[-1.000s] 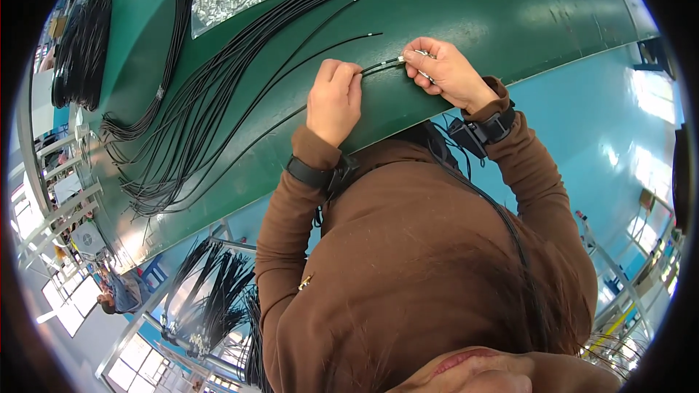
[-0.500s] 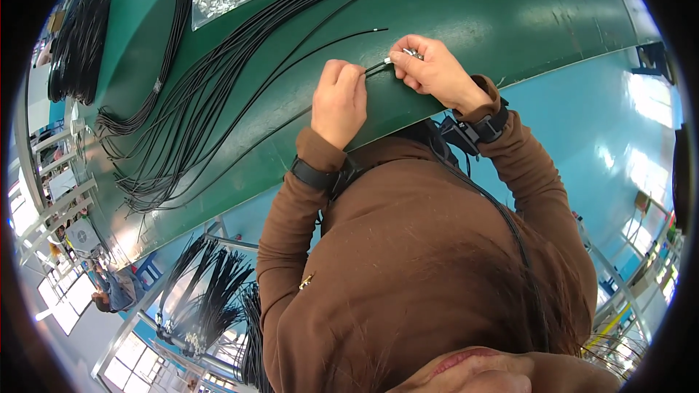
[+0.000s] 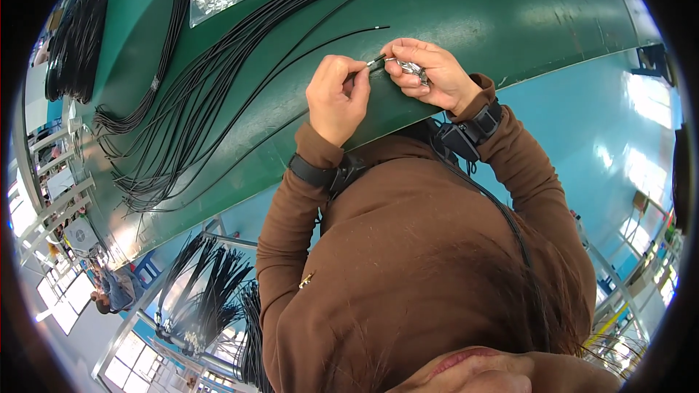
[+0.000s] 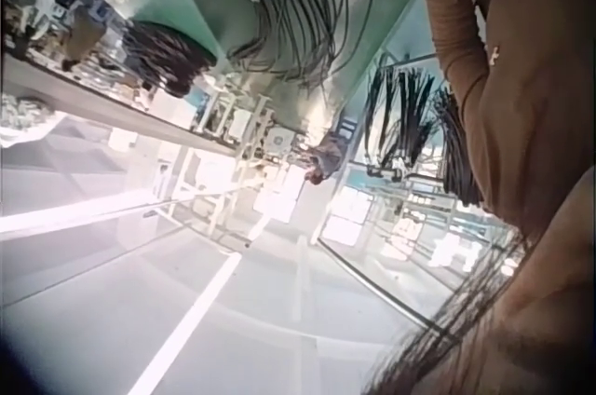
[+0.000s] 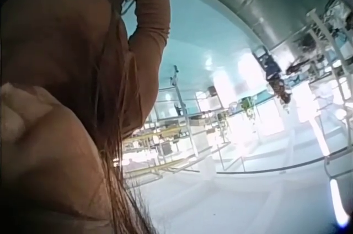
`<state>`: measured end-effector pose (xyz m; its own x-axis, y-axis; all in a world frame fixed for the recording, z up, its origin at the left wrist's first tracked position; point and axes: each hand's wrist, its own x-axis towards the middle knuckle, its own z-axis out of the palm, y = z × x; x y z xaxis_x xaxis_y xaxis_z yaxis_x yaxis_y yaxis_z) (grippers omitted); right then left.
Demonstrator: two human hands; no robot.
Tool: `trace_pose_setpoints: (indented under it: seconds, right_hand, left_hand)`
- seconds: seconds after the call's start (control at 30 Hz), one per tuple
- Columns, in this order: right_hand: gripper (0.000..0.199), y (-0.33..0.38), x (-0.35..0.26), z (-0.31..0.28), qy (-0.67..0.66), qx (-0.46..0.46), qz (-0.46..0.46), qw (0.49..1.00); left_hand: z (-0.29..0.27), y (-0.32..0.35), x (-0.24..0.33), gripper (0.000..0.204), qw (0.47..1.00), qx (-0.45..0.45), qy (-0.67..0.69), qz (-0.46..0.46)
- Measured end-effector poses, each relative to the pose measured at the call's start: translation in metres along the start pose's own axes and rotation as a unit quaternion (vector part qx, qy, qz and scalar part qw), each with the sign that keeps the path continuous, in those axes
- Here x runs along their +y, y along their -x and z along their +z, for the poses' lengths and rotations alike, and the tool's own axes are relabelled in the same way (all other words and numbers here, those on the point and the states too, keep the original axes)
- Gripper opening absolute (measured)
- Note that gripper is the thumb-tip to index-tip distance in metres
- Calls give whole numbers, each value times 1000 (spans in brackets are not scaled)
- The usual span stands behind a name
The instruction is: Manually attaching small metal connectors to black wires at an electronics manufacturing workstation.
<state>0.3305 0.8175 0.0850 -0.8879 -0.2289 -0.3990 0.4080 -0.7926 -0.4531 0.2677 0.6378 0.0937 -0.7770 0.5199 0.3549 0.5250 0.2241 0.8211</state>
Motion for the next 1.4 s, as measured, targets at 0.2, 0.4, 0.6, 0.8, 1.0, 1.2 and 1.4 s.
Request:
trace_pose_setpoints:
  seconds: [0.2,0.4,0.6,0.8,1.0,1.2,1.4]
  right_hand:
    - [17,-1,0,-4,-14,-28,-8,999]
    - [15,-1,0,-6,-18,-19,-15,1000]
    - [13,1,0,-1,15,-9,-9,1000]
    - [15,0,3,19,182,43,-13,982]
    - [18,2,1,7,14,11,10,1000]
    - [19,-6,5,5,0,56,1,998]
    - [15,-16,6,11,142,104,-40,984]
  left_hand:
    - [-2,1,0,12,1000,-9,16,7]
    - [-2,2,-2,12,1000,-13,7,8]
    - [0,3,-2,11,1000,-23,2,1]
    - [4,1,9,9,999,-29,-34,-7]
    - [7,-1,4,9,1000,-21,11,-13]
    - [13,-5,-12,11,999,9,-31,11]
    - [17,-8,-15,12,998,23,-46,31]
